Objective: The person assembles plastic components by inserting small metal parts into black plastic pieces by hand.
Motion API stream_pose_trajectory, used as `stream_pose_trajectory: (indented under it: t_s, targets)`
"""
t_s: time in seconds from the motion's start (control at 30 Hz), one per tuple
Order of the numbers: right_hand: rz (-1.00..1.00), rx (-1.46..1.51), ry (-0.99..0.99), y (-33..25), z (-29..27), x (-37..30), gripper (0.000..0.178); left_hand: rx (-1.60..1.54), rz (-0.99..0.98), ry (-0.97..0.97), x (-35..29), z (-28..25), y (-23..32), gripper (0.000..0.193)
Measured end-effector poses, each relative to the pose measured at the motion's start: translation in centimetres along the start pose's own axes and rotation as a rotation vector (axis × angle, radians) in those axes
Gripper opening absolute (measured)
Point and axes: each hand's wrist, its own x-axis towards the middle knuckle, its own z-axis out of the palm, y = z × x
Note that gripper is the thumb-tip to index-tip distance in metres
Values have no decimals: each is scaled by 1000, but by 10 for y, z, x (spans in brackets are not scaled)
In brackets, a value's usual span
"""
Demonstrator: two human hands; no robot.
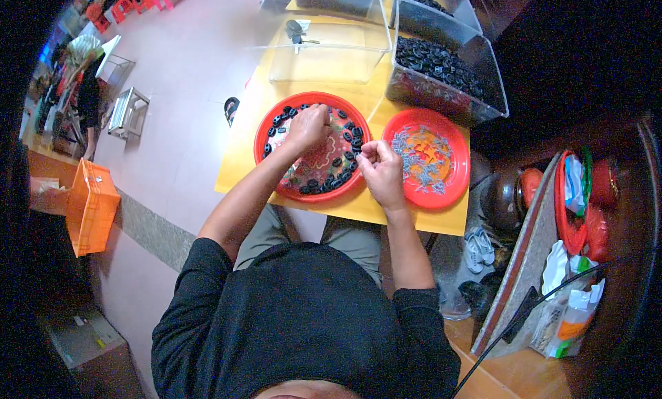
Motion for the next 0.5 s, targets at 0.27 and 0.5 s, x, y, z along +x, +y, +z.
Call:
stream_pose_trajectory:
  t_s: [0.27,0.5]
  targets:
    - [-192,-54,-23,-22,9,2,9,-621,-87,-200,-44,-63,35,11]
    - [-148,189,-270,-53,30,-13,12,-1337,-297,-341,-106,-89,33,15]
